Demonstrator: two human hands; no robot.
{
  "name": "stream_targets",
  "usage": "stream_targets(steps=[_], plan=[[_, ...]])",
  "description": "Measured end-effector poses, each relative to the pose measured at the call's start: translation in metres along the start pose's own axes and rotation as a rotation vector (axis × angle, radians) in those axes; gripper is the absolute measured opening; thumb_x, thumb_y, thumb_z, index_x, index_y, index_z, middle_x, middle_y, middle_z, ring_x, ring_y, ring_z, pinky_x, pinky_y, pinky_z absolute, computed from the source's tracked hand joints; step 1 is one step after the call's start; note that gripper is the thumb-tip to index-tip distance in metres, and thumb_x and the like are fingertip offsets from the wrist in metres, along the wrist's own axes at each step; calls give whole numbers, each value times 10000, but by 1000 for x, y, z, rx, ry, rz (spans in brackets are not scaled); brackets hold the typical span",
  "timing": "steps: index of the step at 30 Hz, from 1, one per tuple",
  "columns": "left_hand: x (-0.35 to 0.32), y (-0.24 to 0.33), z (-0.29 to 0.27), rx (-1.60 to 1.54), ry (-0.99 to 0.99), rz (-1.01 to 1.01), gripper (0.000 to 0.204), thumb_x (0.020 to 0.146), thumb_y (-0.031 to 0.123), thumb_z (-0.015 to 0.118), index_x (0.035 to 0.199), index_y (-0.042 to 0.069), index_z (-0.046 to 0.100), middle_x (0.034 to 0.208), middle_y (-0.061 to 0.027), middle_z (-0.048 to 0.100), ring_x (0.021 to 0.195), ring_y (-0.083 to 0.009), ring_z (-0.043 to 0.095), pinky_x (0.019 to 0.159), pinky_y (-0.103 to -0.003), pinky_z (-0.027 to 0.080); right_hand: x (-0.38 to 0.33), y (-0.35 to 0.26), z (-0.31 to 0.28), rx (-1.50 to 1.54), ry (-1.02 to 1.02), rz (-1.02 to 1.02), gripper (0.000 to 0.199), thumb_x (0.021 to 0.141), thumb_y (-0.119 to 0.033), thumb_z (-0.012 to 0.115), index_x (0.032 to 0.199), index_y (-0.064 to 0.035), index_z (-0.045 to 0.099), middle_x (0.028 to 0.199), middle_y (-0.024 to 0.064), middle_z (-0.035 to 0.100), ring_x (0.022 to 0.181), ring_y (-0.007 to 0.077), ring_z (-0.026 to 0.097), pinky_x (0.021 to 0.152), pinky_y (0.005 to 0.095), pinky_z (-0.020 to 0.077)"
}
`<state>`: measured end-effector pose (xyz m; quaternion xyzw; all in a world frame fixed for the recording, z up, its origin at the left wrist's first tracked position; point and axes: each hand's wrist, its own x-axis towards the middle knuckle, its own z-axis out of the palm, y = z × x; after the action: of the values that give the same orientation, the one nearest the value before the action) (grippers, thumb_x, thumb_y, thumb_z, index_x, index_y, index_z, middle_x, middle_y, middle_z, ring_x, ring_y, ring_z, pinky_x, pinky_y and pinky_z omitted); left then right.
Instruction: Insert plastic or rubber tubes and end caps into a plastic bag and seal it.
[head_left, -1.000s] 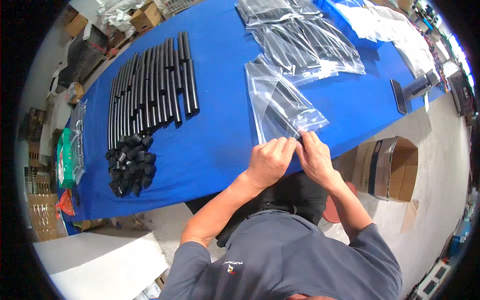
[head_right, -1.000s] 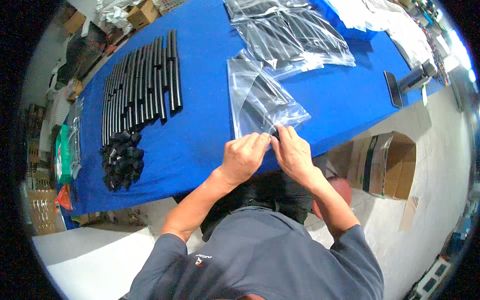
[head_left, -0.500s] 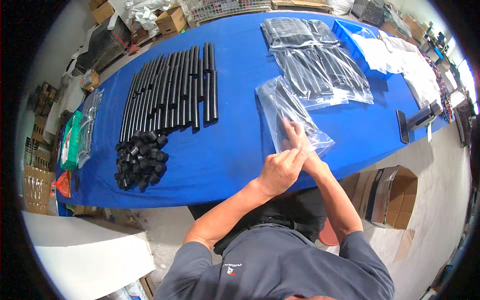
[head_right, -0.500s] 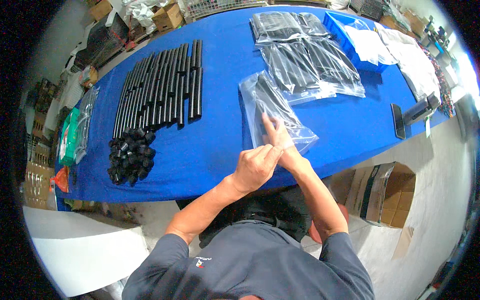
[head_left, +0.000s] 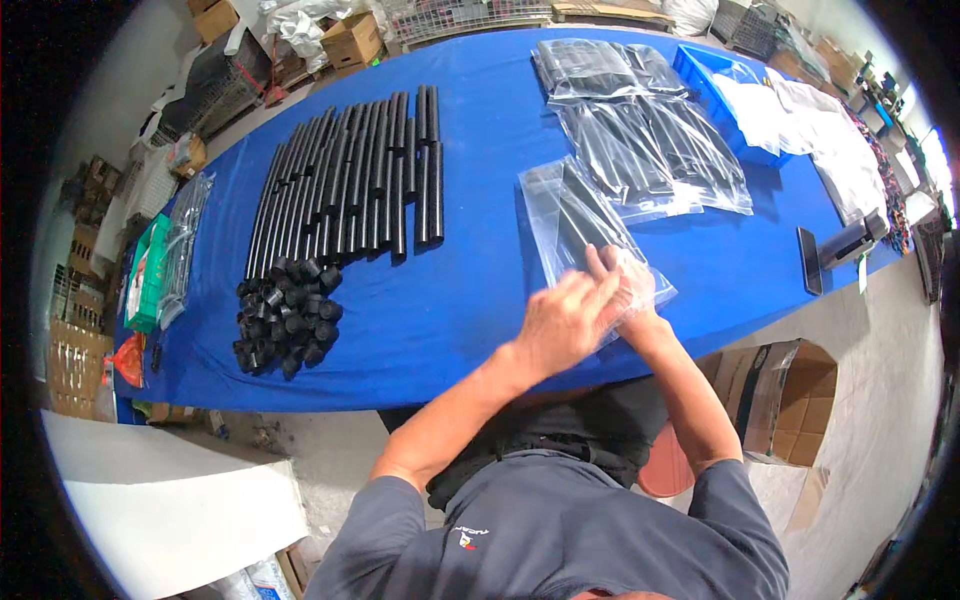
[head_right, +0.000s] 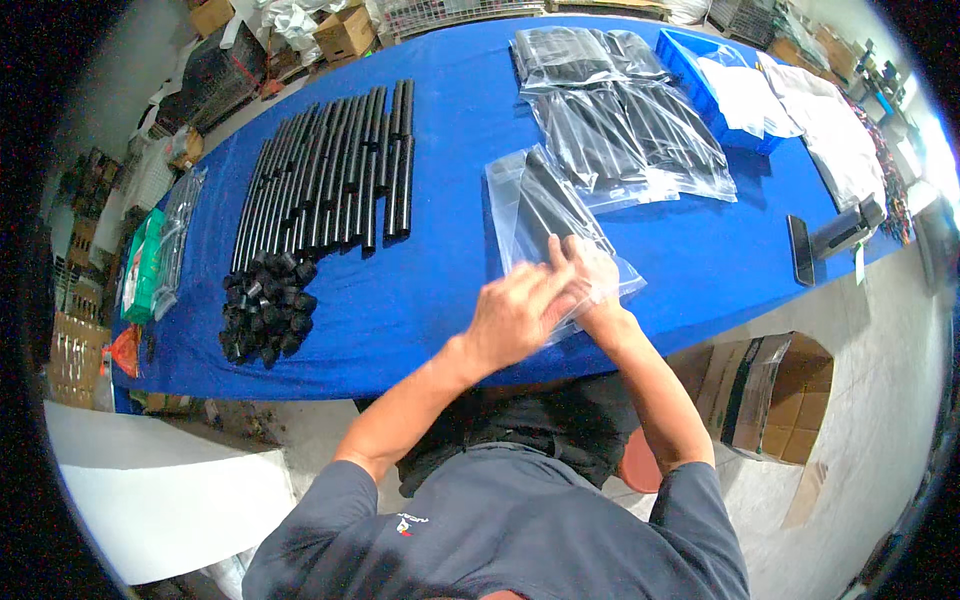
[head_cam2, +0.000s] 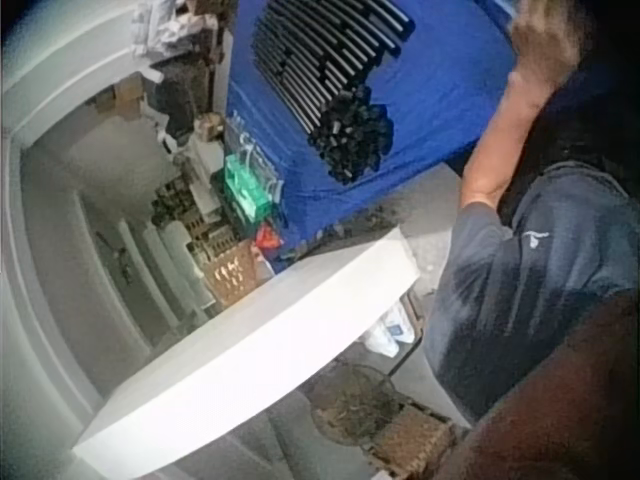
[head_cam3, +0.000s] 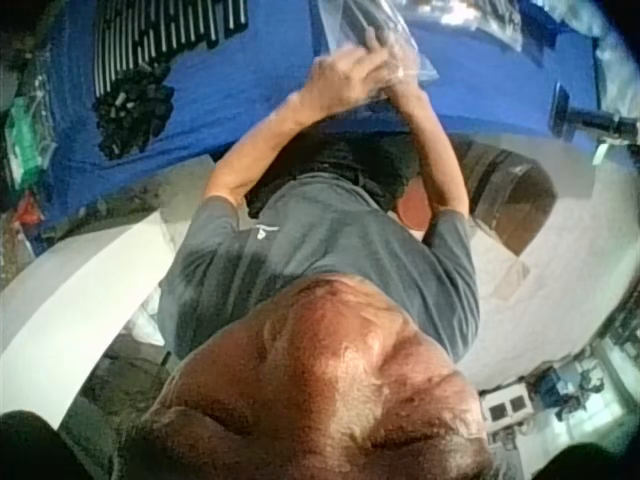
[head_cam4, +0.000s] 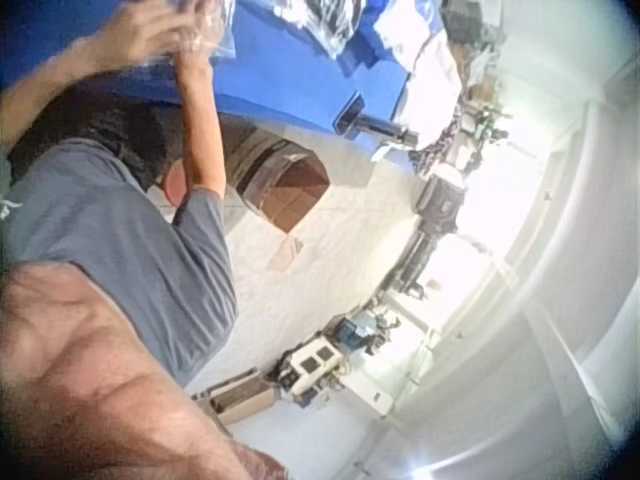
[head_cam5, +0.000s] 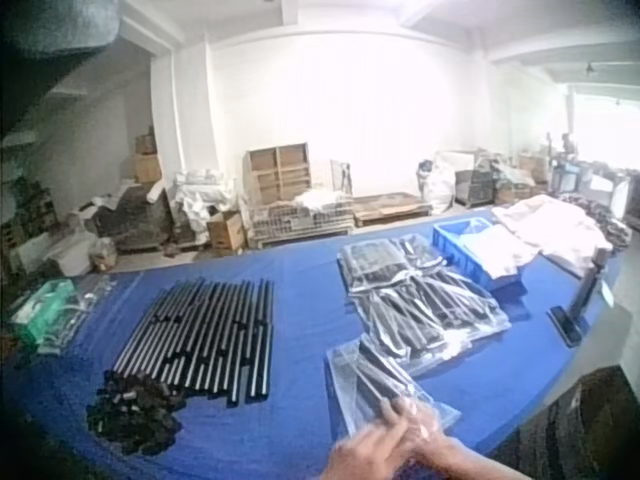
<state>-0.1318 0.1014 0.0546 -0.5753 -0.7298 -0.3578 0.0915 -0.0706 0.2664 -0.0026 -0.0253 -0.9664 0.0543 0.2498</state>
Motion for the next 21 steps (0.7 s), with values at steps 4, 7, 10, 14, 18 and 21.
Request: stream_targets(steps=[4,7,10,14,18,21], plan=[[20,-53,11,410,-165,-71,534,917,380,640,1352,77,578,1348,-199,574,1307,-371,488,1101,-512,377,-3,-11,-5,-2,-69,63,475,824,-193,683,1247,2,588,1111,163,611,971,327,616,816,447,520],[6,-78,-1,550,-276,-240,662,887,478,658,1386,58,548,1409,-225,533,1334,-379,465,1106,-537,354,-25,-1,-15,-5,-5,-60,514,830,-170,679,1292,25,564,1311,212,562,1104,358,588,919,459,499],[-10,-91,-13,434,-393,-463,684,905,531,618,1371,34,554,1426,-238,519,1330,-369,476,1094,-519,364,-56,9,-23,31,-77,-49,491,864,-155,663,1304,31,551,1430,230,489,1195,377,552,987,471,473],[-37,-109,-12,464,-194,-336,552,905,467,643,1248,35,644,1389,-202,562,1298,-349,513,1065,-478,405,-84,-17,-54,151,-44,-16,296,862,-81,692,1135,12,627,1228,193,628,1004,346,640,865,431,524],[-17,-138,-28,501,10,-289,275,888,323,680,986,67,705,1148,-133,658,1134,-302,588,908,-447,497,-96,-53,-87,288,61,8,142,810,-4,725,935,-11,658,1009,137,704,807,298,679,722,392,546],[5,-167,-48,642,69,-454,157,882,193,660,907,38,660,997,-142,630,1002,-339,611,842,-451,530,-90,-74,-98,410,112,11,168,777,21,741,915,-23,656,979,130,712,804,278,686,707,374,550]])
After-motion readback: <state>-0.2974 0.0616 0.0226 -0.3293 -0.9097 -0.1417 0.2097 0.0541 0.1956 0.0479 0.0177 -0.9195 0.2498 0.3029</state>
